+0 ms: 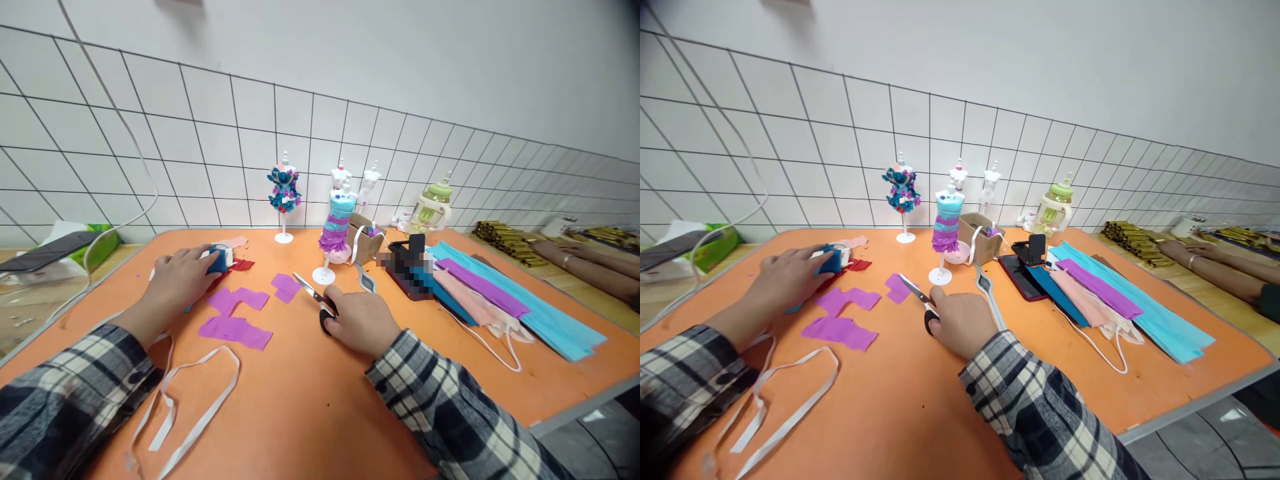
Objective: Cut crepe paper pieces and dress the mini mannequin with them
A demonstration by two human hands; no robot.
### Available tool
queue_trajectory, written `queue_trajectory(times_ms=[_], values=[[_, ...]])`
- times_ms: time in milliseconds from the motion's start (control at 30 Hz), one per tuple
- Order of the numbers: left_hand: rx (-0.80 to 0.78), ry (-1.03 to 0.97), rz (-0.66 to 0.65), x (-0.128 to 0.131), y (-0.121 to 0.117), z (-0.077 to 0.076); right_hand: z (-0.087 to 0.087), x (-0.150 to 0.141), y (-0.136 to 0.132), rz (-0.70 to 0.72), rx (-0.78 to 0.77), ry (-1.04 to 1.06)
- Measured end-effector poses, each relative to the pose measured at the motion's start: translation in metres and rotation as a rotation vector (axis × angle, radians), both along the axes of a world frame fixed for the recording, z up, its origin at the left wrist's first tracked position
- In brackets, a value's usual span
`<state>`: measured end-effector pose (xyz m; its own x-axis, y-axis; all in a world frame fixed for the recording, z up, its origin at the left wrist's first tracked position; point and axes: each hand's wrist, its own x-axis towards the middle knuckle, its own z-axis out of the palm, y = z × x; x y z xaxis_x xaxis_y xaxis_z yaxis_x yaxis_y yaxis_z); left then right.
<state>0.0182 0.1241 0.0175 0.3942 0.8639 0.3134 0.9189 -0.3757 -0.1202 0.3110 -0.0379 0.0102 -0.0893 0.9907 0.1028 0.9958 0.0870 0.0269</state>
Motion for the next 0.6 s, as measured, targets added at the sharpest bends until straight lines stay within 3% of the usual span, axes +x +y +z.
queue_trajectory(times_ms=[67,233,433,500,600], values=[[0.011,0.01,0.028,-0.002,0.003,-0.003,-0.003,0.002,0.002,0.006,0.022,0.01],[0.087,-0.028,-0.048,0.0,-0.011,-0.005,-0.004,0.008,0.005,0.007,-0.02,0.021],[0.24,-0.021,-0.077,0.002,-0.031,0.01,-0.004,0.015,0.007,0.017,-0.09,0.004],[0.329,-0.004,-0.152,-0.008,-0.051,0.013,-0.005,0.019,0.007,0.028,-0.107,-0.002],[0.354,-0.143,-0.509,-0.025,-0.098,0.003,-0.005,0.022,0.006,0.033,-0.12,-0.003]])
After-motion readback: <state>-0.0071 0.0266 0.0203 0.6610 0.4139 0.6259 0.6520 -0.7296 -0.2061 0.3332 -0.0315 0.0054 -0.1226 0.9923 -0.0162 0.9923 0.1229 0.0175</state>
